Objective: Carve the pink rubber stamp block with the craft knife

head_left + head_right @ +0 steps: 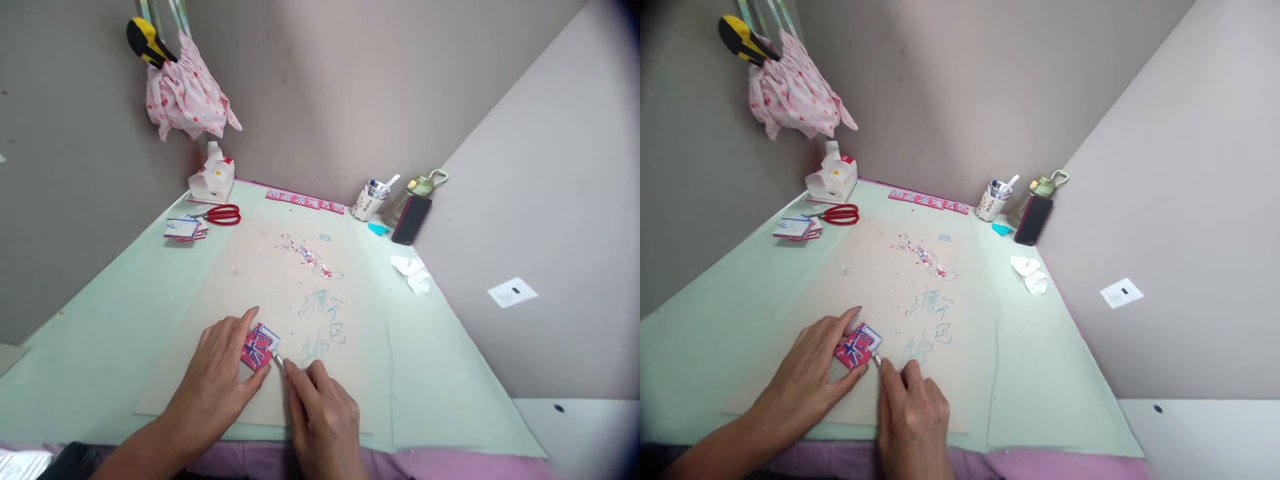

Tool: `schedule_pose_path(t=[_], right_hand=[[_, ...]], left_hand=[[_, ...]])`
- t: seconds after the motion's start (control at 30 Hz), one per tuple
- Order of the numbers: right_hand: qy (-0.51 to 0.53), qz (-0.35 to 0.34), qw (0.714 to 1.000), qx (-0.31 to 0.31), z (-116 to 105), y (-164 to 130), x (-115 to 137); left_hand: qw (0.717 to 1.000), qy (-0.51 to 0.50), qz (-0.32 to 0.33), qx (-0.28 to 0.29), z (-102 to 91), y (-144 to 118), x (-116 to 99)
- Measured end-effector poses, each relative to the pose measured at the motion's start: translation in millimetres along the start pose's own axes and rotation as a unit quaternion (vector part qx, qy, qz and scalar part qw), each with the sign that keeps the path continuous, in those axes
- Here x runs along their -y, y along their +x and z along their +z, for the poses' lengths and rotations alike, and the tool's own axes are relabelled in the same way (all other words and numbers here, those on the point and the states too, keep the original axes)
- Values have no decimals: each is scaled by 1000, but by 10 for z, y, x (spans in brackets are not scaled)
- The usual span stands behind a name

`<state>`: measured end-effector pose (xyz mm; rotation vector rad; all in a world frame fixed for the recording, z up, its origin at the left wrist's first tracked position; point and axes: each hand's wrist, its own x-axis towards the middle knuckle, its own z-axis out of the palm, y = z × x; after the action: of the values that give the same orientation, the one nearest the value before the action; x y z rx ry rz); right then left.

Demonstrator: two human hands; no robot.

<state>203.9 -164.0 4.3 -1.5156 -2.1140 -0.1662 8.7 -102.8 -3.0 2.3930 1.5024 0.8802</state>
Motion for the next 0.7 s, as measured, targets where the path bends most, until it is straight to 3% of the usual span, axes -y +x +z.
schedule_pose_path(t=[0.7], right_hand=[[-11,7,999,-35,-57,57,24]], left_hand=[[1000,0,-7,3,-1,-13,-17]])
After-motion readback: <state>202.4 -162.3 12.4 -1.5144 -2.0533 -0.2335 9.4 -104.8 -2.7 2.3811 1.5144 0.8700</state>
